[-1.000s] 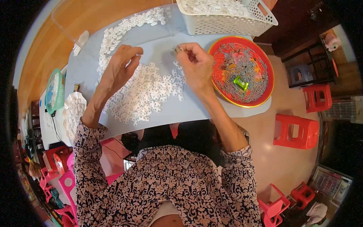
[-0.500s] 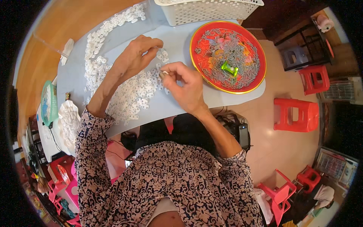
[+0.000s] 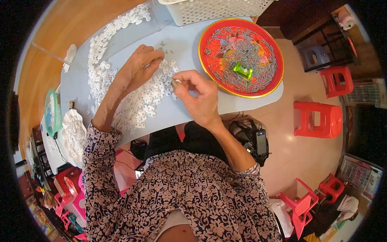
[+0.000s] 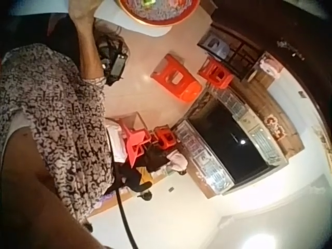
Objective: The recorder is manually assembling small white plastic rings by inserting metal pins into them at a workspace.
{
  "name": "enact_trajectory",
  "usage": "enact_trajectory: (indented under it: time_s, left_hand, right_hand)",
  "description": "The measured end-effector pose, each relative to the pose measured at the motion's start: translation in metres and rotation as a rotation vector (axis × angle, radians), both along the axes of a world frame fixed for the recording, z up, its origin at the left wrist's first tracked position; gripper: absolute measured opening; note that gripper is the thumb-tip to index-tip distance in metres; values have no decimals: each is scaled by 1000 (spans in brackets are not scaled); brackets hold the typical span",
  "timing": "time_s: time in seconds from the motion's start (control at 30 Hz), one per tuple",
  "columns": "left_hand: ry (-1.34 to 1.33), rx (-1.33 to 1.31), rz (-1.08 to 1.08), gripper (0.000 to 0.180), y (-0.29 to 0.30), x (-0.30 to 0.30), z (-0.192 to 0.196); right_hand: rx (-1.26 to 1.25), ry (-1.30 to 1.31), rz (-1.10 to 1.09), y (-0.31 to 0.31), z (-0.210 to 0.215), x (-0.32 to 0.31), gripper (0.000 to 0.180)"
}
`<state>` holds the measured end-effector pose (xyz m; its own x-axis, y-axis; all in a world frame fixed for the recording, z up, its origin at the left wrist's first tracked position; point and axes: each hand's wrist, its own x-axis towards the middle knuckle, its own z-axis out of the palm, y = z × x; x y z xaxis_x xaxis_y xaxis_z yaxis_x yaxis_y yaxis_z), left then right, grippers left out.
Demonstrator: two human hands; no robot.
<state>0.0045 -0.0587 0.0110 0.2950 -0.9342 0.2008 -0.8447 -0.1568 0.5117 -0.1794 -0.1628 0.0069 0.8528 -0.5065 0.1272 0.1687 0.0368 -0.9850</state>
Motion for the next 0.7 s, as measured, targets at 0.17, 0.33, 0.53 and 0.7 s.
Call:
enact_trajectory:
  time_s: [0.17, 0.33, 0.53, 0.7]
  left_hand:
    - [-49, -98, 24, 15, -2, -10, -4]
    - [-162, -45, -20, 18, 1, -22, -1]
    - [-88, -60, 8, 13, 8, -16, 16]
    - [-55, -180, 71, 10, 2, -8, 39]
  right_hand:
    - [-27, 32, -17, 0, 3, -1, 13]
    - [-8, 43, -63, -1, 1, 0, 12]
    - [-45, 36, -86, -8, 0, -6, 12]
    - [-51, 43, -64, -7, -6, -7, 11]
